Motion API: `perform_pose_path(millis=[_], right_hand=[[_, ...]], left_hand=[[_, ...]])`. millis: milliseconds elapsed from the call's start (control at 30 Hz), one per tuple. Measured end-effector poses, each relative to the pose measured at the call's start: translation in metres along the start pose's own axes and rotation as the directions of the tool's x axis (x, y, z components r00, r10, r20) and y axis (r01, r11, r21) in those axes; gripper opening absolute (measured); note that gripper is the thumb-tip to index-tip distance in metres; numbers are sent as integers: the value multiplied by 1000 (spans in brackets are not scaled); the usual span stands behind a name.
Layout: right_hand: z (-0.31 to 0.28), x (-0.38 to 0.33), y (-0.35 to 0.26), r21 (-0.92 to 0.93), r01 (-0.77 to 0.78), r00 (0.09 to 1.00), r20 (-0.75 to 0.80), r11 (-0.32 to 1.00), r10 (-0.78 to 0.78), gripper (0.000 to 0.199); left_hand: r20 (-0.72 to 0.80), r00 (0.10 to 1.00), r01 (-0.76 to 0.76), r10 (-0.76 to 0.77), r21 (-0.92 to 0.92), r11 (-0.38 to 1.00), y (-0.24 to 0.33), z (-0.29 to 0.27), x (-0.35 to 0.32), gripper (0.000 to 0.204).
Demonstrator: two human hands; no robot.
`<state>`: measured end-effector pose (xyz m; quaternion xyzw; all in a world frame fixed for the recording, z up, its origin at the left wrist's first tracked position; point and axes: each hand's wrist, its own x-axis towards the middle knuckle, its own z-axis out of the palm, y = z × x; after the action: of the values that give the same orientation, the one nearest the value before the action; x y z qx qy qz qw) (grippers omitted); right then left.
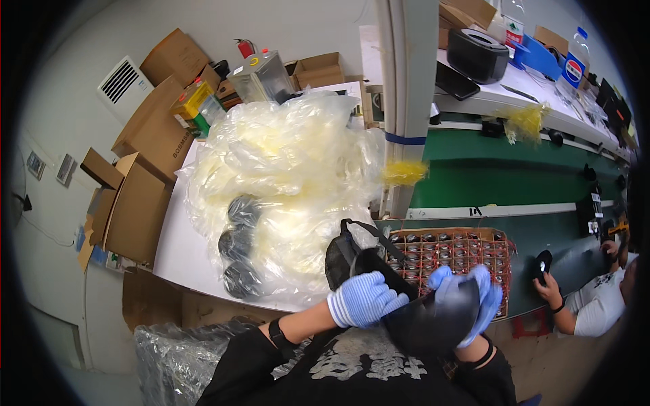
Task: Assemble small mechanical and electrical components into plastic device housings on a factory assembly line.
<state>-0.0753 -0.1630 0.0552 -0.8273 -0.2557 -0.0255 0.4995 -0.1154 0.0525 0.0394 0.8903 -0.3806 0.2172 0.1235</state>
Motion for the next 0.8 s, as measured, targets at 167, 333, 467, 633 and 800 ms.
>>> perform_pose_path(millis=[167,333,467,633,800], right_hand=[[6,54,14,900,-198,918,309,-390,247,59],[10,81,32,969,118,836,-215,216,505,43],[-28,96,155,129,24,707,-704,991,74,37],[-3,39,208,-645,511,836,218,569,-504,27],[9,-7,256,-722,224,954,301,655,5,21]], left_hand=[[-170,981,76,-98,-132,988,7,15,21,20],[-165,982,13,-91,-423,906,8,16,18,13],[-169,938,141,-303,-613,778,18,22,3,18],[100,554,368,-826,-920,135,12,11,-18,39],[202,389,333,-899,-941,-67,10,12,-17,43]])
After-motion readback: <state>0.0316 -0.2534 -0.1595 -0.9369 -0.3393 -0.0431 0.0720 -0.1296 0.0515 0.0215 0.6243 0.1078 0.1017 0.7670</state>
